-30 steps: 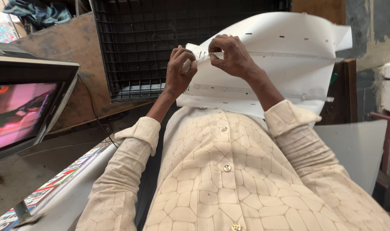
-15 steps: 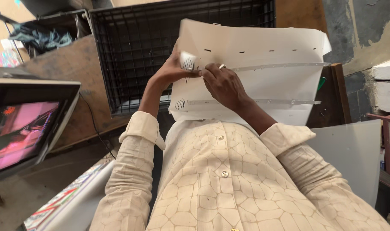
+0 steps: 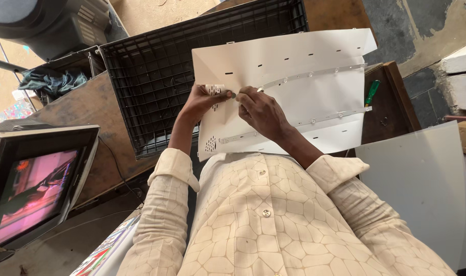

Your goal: The person manipulates a white internal panel from a television, removes several long LED light strips from it, and handles the electronic strips and a thin flat white panel.

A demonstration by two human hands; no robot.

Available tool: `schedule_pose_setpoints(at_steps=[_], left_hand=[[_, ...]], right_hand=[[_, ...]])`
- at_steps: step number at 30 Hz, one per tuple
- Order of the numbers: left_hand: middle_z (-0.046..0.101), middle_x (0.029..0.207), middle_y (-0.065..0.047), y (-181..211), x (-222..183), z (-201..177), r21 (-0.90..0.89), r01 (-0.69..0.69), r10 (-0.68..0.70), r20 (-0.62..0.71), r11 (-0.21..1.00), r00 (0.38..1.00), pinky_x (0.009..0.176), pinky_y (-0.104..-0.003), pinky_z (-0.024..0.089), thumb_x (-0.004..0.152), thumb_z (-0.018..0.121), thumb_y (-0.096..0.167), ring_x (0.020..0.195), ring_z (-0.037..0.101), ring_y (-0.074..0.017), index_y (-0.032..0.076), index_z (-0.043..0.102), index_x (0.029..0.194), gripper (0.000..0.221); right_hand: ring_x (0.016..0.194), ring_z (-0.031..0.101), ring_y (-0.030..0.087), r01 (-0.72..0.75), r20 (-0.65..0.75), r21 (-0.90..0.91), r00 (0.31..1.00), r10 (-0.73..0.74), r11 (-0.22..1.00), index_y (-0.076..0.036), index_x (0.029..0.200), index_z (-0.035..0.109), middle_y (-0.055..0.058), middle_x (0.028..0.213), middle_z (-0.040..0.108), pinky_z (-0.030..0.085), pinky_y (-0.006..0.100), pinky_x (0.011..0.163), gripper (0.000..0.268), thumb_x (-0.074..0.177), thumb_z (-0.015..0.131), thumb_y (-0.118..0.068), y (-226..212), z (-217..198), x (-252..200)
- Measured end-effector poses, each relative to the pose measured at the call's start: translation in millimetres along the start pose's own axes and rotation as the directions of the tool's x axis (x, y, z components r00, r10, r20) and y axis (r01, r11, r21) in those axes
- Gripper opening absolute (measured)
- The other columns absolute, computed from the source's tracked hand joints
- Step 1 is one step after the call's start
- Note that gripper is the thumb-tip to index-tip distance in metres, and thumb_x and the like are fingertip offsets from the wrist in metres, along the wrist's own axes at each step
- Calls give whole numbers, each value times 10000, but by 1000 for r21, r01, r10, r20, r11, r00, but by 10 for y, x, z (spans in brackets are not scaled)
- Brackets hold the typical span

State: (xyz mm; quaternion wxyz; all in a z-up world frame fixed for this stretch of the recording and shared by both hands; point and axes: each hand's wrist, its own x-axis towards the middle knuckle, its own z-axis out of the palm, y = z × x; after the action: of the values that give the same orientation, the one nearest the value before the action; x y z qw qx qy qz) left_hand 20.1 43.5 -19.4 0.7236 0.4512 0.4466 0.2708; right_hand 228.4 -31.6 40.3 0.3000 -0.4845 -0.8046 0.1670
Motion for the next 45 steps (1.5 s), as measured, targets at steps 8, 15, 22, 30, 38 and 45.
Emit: schedule_pose_setpoints(at_steps=[8, 15, 22, 30, 38, 45], left_hand=[[789, 906, -87, -160, 20, -5, -61, 38, -37, 5, 997, 999, 707, -321, 638, 768, 913, 173, 781, 752, -144, 26, 754, 1019, 332], [786, 865, -132, -387, 31, -124, -129, 104, -105, 0, 986, 994, 700, -357, 670, 715, 940, 181, 733, 768, -190, -23, 757, 968, 373], [774, 886, -143, -447, 21, -217, 2, 173, -173, -35, 985, 984, 701, -362, 659, 711, 940, 207, 755, 756, -192, -26, 734, 1017, 436], [787, 946, -116, -252, -181, -419, -43, 227, -227, -7, 973, 974, 812, -378, 651, 671, 946, 294, 835, 764, -198, 12, 739, 1059, 523], [789, 1017, -141, -346, -358, -194, -113, 336, -330, 70, 935, 941, 876, -379, 632, 679, 935, 296, 929, 759, -244, -53, 723, 1153, 625], [717, 1101, -165, -482, -442, -171, -243, 297, -302, 14, 923, 953, 893, -396, 610, 746, 900, 242, 998, 726, -245, -47, 496, 1362, 791]], right_hand=[[787, 679, 276, -28, -12, 74, 999, 29, 997, -29, 1089, 582, 108, 1085, 645, 576, 397, 692, 259, 886, 716, 61, -82, -80, -38], [860, 696, 297, 37, 87, 63, 995, -43, 997, -5, 1078, 597, 117, 1103, 657, 601, 398, 745, 231, 894, 733, 23, -140, -83, -45], [903, 710, 241, 29, 213, 54, 976, -40, 998, 2, 1116, 626, 95, 1121, 641, 622, 370, 784, 239, 911, 748, -19, -167, 1, 11], [901, 724, 230, -729, 426, 626, 617, 662, 277, 44, 1165, 654, 163, 1114, 690, 625, 355, 686, 375, 1005, 655, -295, 142, -7, -185], [850, 718, 161, -749, 718, 586, 305, 625, -308, 53, 1083, 699, 94, 932, 737, 597, 318, 724, 566, 851, 759, -459, -52, 110, -229], [823, 702, 152, -630, 698, 657, 300, 651, -414, 34, 1070, 683, 92, 915, 728, 593, 279, 733, 375, 893, 783, -280, -132, 247, -298]])
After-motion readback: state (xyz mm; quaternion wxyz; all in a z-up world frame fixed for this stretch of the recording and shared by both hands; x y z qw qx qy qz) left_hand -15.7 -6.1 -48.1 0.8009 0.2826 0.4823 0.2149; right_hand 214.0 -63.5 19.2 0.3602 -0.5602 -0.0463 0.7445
